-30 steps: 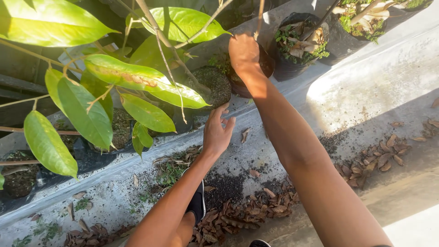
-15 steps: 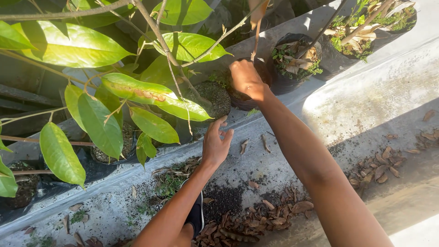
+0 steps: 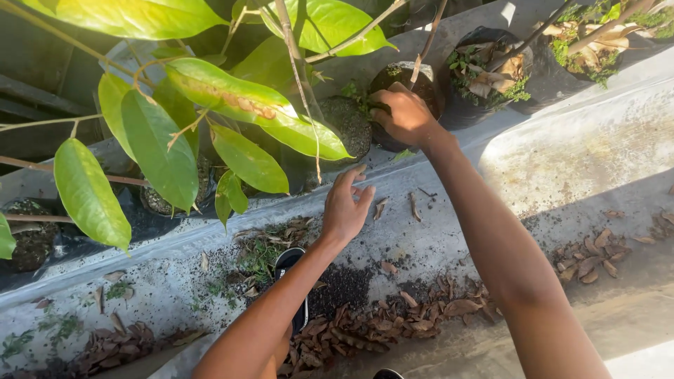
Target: Removing weeds and dry leaves from potted plants.
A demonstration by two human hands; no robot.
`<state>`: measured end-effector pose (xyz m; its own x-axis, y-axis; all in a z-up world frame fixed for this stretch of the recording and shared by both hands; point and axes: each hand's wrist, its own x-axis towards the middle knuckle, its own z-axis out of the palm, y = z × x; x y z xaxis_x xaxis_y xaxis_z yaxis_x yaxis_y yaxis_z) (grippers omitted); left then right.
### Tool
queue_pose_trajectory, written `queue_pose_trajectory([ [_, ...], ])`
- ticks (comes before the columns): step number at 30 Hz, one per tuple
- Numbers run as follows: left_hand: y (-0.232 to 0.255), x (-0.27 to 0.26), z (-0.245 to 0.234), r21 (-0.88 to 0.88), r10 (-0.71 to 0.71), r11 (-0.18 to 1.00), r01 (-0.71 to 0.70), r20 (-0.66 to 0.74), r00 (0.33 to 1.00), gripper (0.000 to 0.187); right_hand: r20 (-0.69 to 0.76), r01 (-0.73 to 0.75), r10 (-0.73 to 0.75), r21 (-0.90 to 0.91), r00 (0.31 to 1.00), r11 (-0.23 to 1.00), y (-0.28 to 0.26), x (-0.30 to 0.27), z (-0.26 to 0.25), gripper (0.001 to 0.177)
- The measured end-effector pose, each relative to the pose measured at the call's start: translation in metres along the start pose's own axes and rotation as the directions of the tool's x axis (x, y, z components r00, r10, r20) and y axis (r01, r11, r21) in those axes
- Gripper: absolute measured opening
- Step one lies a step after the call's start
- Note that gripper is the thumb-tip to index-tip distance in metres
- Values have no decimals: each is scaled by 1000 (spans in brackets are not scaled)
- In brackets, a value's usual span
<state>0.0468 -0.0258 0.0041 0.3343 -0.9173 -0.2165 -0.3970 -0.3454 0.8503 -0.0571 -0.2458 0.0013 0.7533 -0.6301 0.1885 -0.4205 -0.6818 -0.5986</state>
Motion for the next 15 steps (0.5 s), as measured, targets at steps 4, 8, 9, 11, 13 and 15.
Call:
queue_pose_trajectory([
  [4, -7, 0, 2, -11, -10, 1000, 10, -7, 1000, 54, 4, -3, 3, 85, 1000, 996, -10, -16, 0, 28],
  [8, -8, -1, 6, -9, 41, 999, -41, -20, 999, 54, -32, 7, -8, -19, 999, 1000, 3, -16, 13, 25],
  [9, -8, -1, 5, -20, 51, 998, -51, -24, 998, 54, 7, -5, 5, -44, 1000, 999, 3, -13, 14, 25],
  [11, -4, -4, -5, -14, 26, 1000, -26, -16, 1000, 53, 110, -36, 35, 3, 993, 999, 10, -9, 7, 25],
  [13, -7, -2, -11, -13, 8, 1000, -8, -1, 1000, 53, 209, -76, 66, 38, 976, 996, 13, -4, -4, 25],
  [15, -18, -1, -13, -5, 68, 998, -68, -58, 996, 53, 410, -408, 295, 222, 863, 886, 7, -2, -15, 22],
])
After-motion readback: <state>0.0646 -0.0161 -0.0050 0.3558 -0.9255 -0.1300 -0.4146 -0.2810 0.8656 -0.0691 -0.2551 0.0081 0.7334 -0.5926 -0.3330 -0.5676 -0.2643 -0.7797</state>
